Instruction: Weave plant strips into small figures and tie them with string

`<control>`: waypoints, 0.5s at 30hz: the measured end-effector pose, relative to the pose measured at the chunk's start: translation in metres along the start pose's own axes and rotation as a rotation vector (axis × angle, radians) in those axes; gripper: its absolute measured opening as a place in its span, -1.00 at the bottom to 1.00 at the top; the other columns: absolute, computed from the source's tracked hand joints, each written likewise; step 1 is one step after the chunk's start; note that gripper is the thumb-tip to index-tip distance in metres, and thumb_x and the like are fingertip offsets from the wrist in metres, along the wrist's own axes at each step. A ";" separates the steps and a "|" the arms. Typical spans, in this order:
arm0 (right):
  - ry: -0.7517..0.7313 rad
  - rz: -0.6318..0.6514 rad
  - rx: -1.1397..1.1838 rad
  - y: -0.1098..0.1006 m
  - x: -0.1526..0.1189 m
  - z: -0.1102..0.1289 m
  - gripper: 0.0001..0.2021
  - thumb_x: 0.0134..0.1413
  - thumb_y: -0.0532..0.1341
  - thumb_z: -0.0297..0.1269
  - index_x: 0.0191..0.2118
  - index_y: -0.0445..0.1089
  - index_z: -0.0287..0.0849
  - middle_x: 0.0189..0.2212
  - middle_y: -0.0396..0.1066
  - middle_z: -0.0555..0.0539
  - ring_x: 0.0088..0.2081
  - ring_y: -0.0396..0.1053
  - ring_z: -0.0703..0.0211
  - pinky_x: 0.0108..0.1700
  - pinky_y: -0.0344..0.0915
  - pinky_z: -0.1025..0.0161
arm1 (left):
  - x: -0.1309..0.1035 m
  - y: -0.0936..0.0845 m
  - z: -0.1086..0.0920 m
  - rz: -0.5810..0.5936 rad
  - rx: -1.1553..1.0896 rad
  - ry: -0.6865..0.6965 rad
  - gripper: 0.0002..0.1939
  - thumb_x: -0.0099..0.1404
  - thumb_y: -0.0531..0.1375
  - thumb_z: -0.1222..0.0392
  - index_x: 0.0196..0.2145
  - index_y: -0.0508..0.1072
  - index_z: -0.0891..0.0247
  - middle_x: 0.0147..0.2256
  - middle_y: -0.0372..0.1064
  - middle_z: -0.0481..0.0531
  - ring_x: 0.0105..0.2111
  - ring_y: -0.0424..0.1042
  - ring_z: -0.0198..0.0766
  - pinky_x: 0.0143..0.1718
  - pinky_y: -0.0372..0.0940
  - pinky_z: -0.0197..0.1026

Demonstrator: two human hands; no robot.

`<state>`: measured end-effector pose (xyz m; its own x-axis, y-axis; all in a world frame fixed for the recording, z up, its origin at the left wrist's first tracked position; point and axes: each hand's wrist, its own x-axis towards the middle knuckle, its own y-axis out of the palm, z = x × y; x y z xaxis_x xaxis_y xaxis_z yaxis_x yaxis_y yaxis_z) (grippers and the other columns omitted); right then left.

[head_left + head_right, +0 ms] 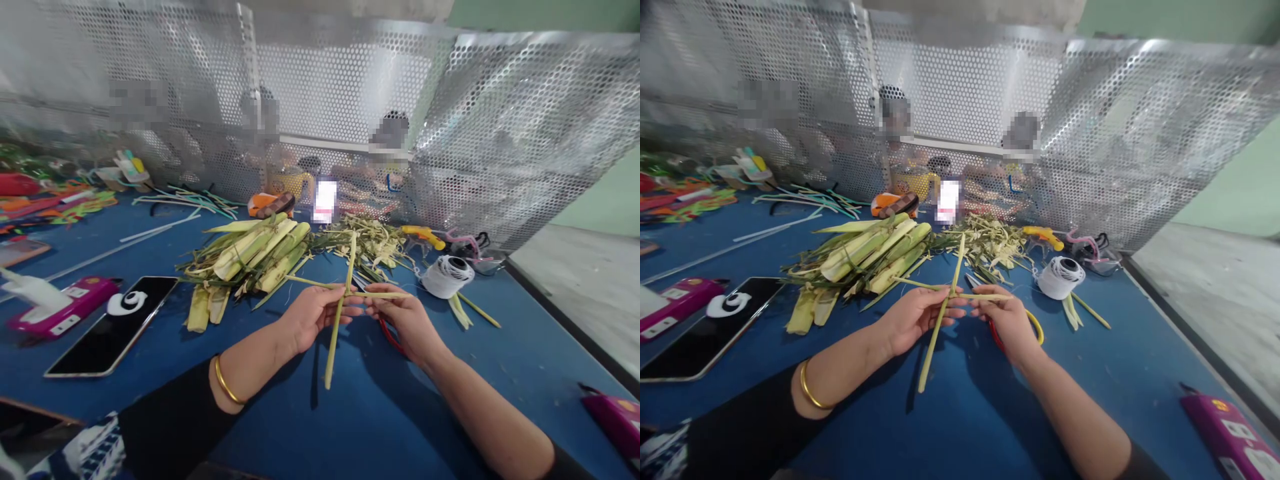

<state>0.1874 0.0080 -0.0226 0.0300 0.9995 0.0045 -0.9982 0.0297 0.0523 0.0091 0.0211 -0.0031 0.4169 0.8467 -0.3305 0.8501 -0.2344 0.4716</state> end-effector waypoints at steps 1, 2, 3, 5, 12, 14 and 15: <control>-0.053 0.022 -0.042 0.001 -0.001 -0.001 -0.62 -0.21 0.40 -0.12 -0.23 0.46 -0.20 -0.41 0.52 -0.07 -0.42 0.44 0.18 -0.33 0.34 0.23 | 0.000 0.000 0.000 -0.014 0.016 0.017 -0.83 0.31 0.16 0.26 -0.27 0.53 0.39 -0.27 0.56 0.20 -0.43 0.53 -0.32 -0.43 0.38 -0.36; -0.121 0.032 -0.091 0.001 -0.002 -0.002 -0.65 -0.17 0.39 -0.13 -0.22 0.46 -0.17 -0.39 0.52 -0.07 -0.41 0.44 0.17 -0.32 0.35 0.22 | 0.001 0.000 0.001 -0.032 0.039 0.032 -0.87 0.28 0.19 0.28 -0.28 0.52 0.38 -0.30 0.56 0.19 -0.46 0.52 -0.33 -0.44 0.37 -0.37; -0.198 0.027 -0.145 0.002 -0.003 -0.003 -0.71 -0.11 0.36 -0.15 -0.24 0.46 -0.15 -0.40 0.51 -0.05 -0.41 0.44 0.17 -0.32 0.36 0.23 | 0.001 0.001 0.002 -0.052 0.063 0.044 -0.90 0.25 0.22 0.28 -0.31 0.52 0.38 -0.33 0.56 0.17 -0.48 0.51 -0.34 -0.46 0.36 -0.37; -0.360 -0.005 -0.286 0.004 -0.007 -0.004 -0.86 0.04 0.27 -0.19 -0.32 0.46 -0.13 -0.46 0.48 -0.03 -0.44 0.43 0.19 -0.35 0.35 0.25 | 0.002 0.002 0.005 -0.091 0.099 0.067 -0.92 0.21 0.26 0.28 -0.35 0.50 0.37 -0.40 0.54 0.14 -0.52 0.49 -0.34 -0.49 0.34 -0.37; -0.966 0.185 -0.999 0.009 -0.030 -0.004 -0.72 0.23 0.03 -0.40 -0.28 0.50 -0.10 -0.39 0.53 -0.12 -0.40 0.43 0.16 -0.32 0.30 0.20 | 0.006 0.003 0.017 -0.150 0.065 0.086 -0.90 0.15 0.29 0.32 -0.49 0.47 0.37 -0.52 0.50 0.09 -0.60 0.41 -0.40 -0.52 0.33 -0.38; -0.975 0.161 -1.001 0.009 -0.031 -0.003 -0.73 0.23 0.04 -0.40 -0.25 0.50 -0.09 -0.39 0.53 -0.12 -0.40 0.43 0.16 -0.32 0.30 0.21 | 0.005 0.003 0.017 -0.155 0.045 0.062 -0.92 0.15 0.29 0.32 -0.48 0.48 0.37 -0.51 0.51 0.10 -0.59 0.42 -0.39 -0.53 0.33 -0.39; -0.939 0.128 -0.954 0.009 -0.031 -0.003 -0.74 0.23 0.04 -0.38 -0.25 0.50 -0.09 -0.40 0.53 -0.10 -0.40 0.44 0.16 -0.32 0.31 0.22 | 0.005 0.003 0.015 -0.152 0.035 0.056 -0.92 0.15 0.29 0.32 -0.47 0.48 0.37 -0.51 0.51 0.10 -0.58 0.44 -0.38 -0.53 0.33 -0.39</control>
<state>0.1771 -0.0225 -0.0248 -0.4250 0.6247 0.6551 -0.6317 0.3137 -0.7089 0.0183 0.0173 -0.0157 0.2651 0.8987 -0.3494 0.9131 -0.1176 0.3904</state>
